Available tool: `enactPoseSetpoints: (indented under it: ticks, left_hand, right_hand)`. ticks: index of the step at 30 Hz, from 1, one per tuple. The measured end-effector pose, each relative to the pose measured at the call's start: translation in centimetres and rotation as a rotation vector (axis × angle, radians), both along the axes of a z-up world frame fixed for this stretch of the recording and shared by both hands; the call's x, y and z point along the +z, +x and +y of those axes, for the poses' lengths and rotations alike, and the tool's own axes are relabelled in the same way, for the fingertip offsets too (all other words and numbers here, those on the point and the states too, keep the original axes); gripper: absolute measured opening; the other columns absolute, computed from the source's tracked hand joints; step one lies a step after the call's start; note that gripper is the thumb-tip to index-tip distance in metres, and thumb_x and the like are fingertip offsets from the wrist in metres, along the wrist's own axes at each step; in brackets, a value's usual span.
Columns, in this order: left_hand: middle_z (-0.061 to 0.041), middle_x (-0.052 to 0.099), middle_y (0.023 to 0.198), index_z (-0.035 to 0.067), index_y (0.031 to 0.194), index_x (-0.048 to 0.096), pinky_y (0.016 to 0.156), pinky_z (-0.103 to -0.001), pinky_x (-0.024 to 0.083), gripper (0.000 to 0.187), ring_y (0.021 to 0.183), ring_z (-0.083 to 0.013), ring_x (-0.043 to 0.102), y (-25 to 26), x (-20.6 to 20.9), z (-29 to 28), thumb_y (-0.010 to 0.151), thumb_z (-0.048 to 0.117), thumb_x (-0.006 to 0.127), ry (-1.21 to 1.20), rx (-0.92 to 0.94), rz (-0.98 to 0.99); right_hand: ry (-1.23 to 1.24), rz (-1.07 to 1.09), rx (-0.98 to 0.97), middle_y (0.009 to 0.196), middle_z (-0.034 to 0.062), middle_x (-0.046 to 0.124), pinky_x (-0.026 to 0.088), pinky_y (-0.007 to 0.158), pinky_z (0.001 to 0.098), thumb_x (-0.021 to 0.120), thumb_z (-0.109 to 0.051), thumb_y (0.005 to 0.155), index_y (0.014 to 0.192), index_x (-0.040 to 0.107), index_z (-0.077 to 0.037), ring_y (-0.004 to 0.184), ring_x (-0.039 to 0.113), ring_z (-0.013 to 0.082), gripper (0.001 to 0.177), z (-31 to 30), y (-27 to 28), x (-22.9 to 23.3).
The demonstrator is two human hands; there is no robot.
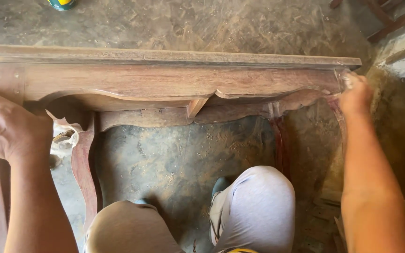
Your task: Sanding the wooden frame of a table using sandpaper
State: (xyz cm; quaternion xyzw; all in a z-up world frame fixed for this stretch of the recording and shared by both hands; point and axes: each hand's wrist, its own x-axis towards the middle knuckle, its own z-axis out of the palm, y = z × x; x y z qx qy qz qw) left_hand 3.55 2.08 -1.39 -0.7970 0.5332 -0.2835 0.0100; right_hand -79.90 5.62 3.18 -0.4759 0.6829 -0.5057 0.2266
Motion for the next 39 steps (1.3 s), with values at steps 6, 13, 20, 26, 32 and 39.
enactPoseSetpoints:
  ticks: [6, 13, 20, 26, 32, 39]
  left_hand:
    - [-0.016, 0.070, 0.119, -0.007, 0.156, 0.036, 0.068, -0.034, 0.054, 0.097, 0.090, -0.0240, 0.070, -0.1, 0.3, -0.1, 0.100, 0.059, 0.081, 0.107, 0.047, 0.143]
    - [-0.019, 0.065, 0.103, -0.011, 0.133, 0.050, 0.060, -0.041, 0.058, 0.053, 0.083, -0.0307, 0.069, -0.3, 0.6, 0.4, 0.118, 0.034, 0.073, 0.073, -0.061, 0.358]
    - [-0.015, 0.065, 0.100, -0.009, 0.139, 0.047, 0.060, -0.037, 0.056, 0.065, 0.082, -0.0257, 0.066, -0.4, 0.5, 0.1, 0.121, 0.048, 0.071, 0.115, -0.001, 0.235]
    - [-0.017, 0.069, 0.113, -0.012, 0.152, 0.039, 0.073, -0.035, 0.059, 0.077, 0.093, -0.0277, 0.071, -0.7, 0.6, 0.4, 0.112, 0.043, 0.076, 0.085, -0.016, 0.221]
    - [-0.012, 0.068, 0.089, -0.010, 0.127, 0.055, 0.034, -0.033, 0.055, 0.044, 0.052, -0.0202, 0.067, -0.3, -0.1, 0.6, 0.123, 0.029, 0.075, 0.052, -0.079, 0.400]
    - [-0.007, 0.070, 0.100, -0.003, 0.127, 0.062, 0.050, -0.022, 0.058, 0.038, 0.062, -0.0145, 0.068, 2.3, -3.6, 0.4, 0.123, 0.034, 0.073, -0.047, -0.221, 0.113]
  right_hand:
    - [-0.035, 1.118, -0.044, 0.128, 0.0267, 0.068, 0.062, 0.090, 0.0359, 0.061, 0.026, 0.081, 0.132, 0.070, 0.009, 0.104, 0.068, 0.0344, 0.054, 0.0, 9.6, 0.4]
    - [0.029, 1.113, -0.056, 0.118, 0.0217, 0.072, 0.057, 0.078, 0.0373, 0.061, 0.020, 0.090, 0.127, 0.075, 0.004, 0.093, 0.067, 0.0327, 0.042, 0.5, 3.4, 1.1]
    - [0.172, 1.022, -0.186, 0.104, 0.0226, 0.077, 0.055, 0.079, 0.0430, 0.062, 0.001, 0.106, 0.118, 0.080, 0.003, 0.084, 0.069, 0.0366, 0.022, 0.1, -10.8, -2.5]
    - [-0.109, 1.132, 0.134, 0.133, 0.0277, 0.071, 0.057, 0.100, 0.0402, 0.061, 0.027, 0.085, 0.138, 0.074, 0.010, 0.115, 0.069, 0.0369, 0.057, 3.5, -0.2, 0.3]
    - [0.129, 0.180, -0.337, 0.110, 0.0013, 0.066, 0.052, 0.052, 0.0170, 0.052, -0.011, 0.112, 0.118, 0.069, -0.012, 0.073, 0.058, 0.0041, 0.018, 0.6, 1.6, 2.4]
    - [-0.181, 1.102, 0.228, 0.133, 0.0251, 0.072, 0.055, 0.107, 0.0400, 0.053, 0.028, 0.077, 0.131, 0.074, 0.009, 0.123, 0.068, 0.0375, 0.061, 1.9, 6.7, 1.4]
